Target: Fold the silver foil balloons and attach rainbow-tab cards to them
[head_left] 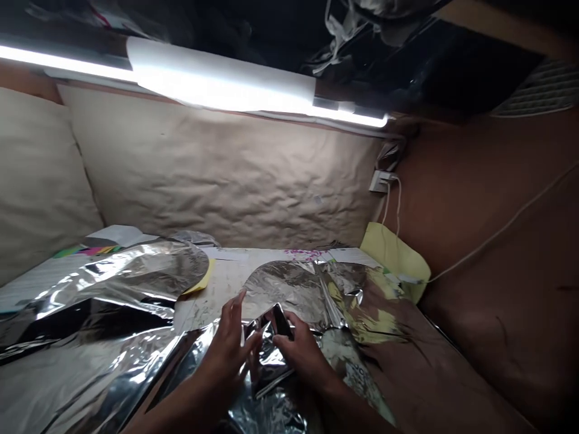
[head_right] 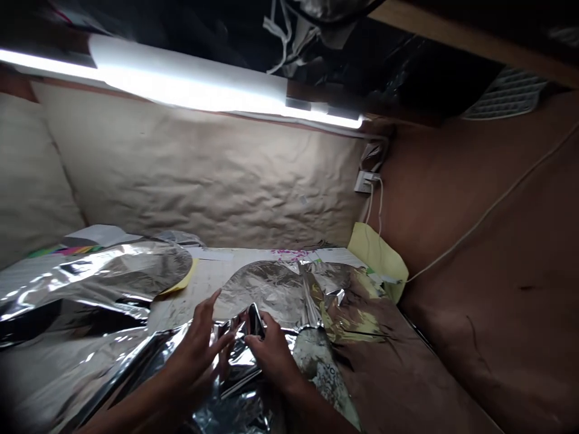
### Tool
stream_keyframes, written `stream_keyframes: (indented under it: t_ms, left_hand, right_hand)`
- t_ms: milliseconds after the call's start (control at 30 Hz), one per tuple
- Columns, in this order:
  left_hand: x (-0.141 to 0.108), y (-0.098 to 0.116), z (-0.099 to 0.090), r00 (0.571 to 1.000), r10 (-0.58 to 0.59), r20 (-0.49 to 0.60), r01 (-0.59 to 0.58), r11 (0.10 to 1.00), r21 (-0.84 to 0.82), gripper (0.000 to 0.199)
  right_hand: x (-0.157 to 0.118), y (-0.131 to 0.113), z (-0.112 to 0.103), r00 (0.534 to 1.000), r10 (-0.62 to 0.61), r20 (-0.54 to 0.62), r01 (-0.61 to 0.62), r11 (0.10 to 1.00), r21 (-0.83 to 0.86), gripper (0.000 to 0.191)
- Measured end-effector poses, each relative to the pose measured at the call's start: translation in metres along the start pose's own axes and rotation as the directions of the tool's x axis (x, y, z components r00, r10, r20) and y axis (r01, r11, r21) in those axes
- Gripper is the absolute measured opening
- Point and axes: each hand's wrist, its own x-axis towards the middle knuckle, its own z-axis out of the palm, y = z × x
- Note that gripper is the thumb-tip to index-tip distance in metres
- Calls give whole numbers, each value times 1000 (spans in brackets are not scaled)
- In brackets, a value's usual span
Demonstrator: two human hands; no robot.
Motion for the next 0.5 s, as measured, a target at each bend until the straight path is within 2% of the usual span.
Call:
stream_keyframes:
  t_ms: [33,67,100,167,200,300,400,500]
  left_hand:
    - [-5,-4,5,992,123,15,-124,985,119,77]
    - [-9,-7,10,973,216,81,-228,951,208,70]
    - [-13,-11,14,951,258,174,-297,916,268,64]
    - [-19,-17,21,907,244,344,-360,872,332,57]
    - [-20,-19,23,893,224,390,-370,859,354,57]
    - [-19,-22,24,871,224,437,-401,838,370,68]
    - [-15,-20,20,848,223,481,-420,837,351,78]
    - [-13,-15,17,844,198,498,-406,844,351,79]
  right_hand:
    - [-2,-3,-1,999,-41,-17,38,991,-131,44]
    - [-3,-7,-3,997,-75,-22,66,958,-280,46]
    - [-1,-12,-8,995,-96,-24,76,900,-429,48]
    - [13,-25,-27,991,-122,-49,59,749,-660,48]
    - [26,-32,-42,988,-136,-78,36,679,-733,45]
    - [83,-48,-103,976,-106,-188,-90,594,-800,36]
    - [140,-55,-165,934,-44,-355,-285,508,-813,29]
    - [171,-52,-204,865,-51,-499,-426,452,-784,29]
